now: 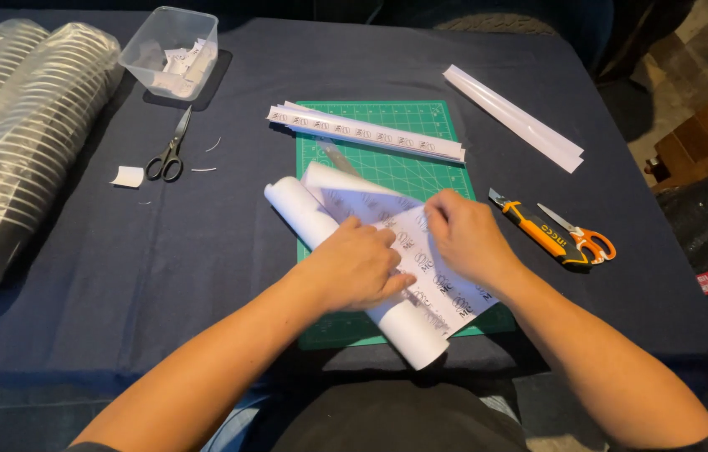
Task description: Using a utility knife and a metal ruler to cut printed paper strips on a green cutting mat.
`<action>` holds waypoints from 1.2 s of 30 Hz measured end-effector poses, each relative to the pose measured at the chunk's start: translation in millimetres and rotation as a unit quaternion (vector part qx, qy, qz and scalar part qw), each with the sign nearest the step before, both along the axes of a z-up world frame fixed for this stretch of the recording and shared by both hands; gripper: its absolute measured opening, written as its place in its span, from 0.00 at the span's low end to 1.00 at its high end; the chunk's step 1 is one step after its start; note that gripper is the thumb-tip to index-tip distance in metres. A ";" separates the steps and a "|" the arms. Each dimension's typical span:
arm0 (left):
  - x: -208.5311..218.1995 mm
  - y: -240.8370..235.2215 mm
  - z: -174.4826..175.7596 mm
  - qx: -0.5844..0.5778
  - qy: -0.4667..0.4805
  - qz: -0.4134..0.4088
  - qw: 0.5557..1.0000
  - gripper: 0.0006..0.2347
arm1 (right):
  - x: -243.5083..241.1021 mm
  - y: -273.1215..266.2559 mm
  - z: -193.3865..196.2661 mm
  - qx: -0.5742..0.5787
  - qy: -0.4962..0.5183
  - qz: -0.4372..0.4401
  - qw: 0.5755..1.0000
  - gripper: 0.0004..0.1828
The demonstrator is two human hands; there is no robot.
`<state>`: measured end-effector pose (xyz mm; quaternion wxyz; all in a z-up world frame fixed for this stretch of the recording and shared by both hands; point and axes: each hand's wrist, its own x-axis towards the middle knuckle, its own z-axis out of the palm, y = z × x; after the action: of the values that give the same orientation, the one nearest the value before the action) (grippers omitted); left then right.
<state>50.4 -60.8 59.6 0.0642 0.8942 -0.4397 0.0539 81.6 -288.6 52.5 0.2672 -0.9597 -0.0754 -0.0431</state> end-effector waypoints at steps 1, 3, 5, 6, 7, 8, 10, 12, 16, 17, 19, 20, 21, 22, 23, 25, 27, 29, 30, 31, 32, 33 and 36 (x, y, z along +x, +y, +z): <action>-1.1 3.7 0.3 0.001 0.001 0.000 1.000 0.24 | -1.6 -0.9 5.0 0.001 0.001 0.000 1.000 0.09; -3.7 11.4 -0.9 0.002 0.003 0.003 1.000 0.24 | -5.0 -2.7 13.3 0.026 -0.037 -0.036 0.998 0.11; -6.5 26.5 -0.6 -0.005 0.000 0.002 1.000 0.24 | -2.2 -13.9 7.1 0.020 -0.030 -0.055 0.998 0.11; -8.4 34.5 -0.5 -0.012 -0.006 0.000 1.000 0.23 | -0.9 -19.0 3.8 0.013 -0.026 -0.075 0.997 0.12; -10.5 41.7 -2.2 -0.011 -0.004 0.002 1.000 0.23 | -1.5 -20.8 1.7 0.014 -0.024 -0.073 0.997 0.12; -12.7 48.9 -3.5 -0.012 -0.017 0.006 1.000 0.20 | -2.1 -22.6 -0.1 0.025 -0.019 -0.086 0.996 0.12; -18.4 60.6 -5.5 -0.013 -0.030 0.011 0.999 0.17 | -0.5 -27.4 -6.4 0.036 -0.013 -0.099 0.994 0.12; -26.5 69.1 -7.3 0.009 -0.050 0.031 0.998 0.12 | 2.5 -33.9 -16.7 0.069 -0.023 -0.132 0.989 0.13; -33.9 86.3 -10.9 0.047 0.007 0.089 0.995 0.13 | 2.0 -37.7 -20.7 0.073 -0.029 -0.128 0.989 0.13; -37.3 90.4 -9.2 0.048 0.021 0.117 0.992 0.16 | -1.2 -35.0 -20.1 0.081 -0.029 -0.125 0.988 0.13; -43.6 96.5 -7.5 0.049 0.035 0.144 0.988 0.18 | -8.4 -26.4 -17.4 0.090 -0.028 -0.121 0.988 0.13; -46.3 98.5 -7.2 0.021 0.010 0.192 0.981 0.18 | -12.2 -20.6 -15.0 0.094 -0.036 -0.122 0.987 0.13; -48.4 100.0 -6.5 -0.008 -0.016 0.239 0.971 0.18 | -16.4 -15.4 -12.4 0.099 -0.045 -0.125 0.986 0.12; -52.0 98.2 2.6 -0.007 -0.016 0.238 0.971 0.18 | -14.4 -13.6 -16.3 0.100 -0.045 -0.126 0.986 0.12; -55.9 96.2 11.3 -0.051 0.025 0.309 0.949 0.26 | -12.8 -12.0 -20.4 0.090 -0.065 -0.114 0.987 0.11; -60.5 93.5 25.2 -0.094 0.065 0.378 0.919 0.35 | -12.6 -3.5 -23.0 0.081 -0.084 -0.101 0.988 0.10; -61.7 92.2 35.8 -0.094 0.184 0.456 0.866 0.42 | -15.0 10.6 -19.2 0.067 -0.057 -0.082 0.993 0.10; -55.1 96.2 41.6 -0.123 0.220 0.462 0.850 0.42 | -17.3 31.2 -13.1 0.074 -0.053 -0.066 0.994 0.10; -52.1 98.2 44.5 -0.153 0.255 0.467 0.833 0.42 | -18.8 41.4 -10.2 0.080 -0.048 -0.051 0.994 0.10; -49.5 101.1 43.1 -0.153 0.254 0.468 0.832 0.42 | -15.9 46.9 -11.3 0.081 -0.049 -0.050 0.994 0.10; -46.9 104.1 41.8 -0.170 0.275 0.471 0.821 0.43 | -13.0 52.4 -12.2 0.084 -0.040 -0.044 0.995 0.11; -43.6 106.8 40.8 -0.186 0.295 0.472 0.810 0.44 | -9.9 57.5 -12.9 0.087 -0.030 -0.039 0.995 0.11; -40.4 111.9 41.3 -0.216 0.311 0.465 0.800 0.43 | -16.9 67.8 -0.7 0.096 0.025 -0.028 0.995 0.15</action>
<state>9.9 51.1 100.8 0.3560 0.9230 0.0959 -0.1102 64.7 -220.7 51.8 0.3582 -0.9323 -0.0371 -0.0337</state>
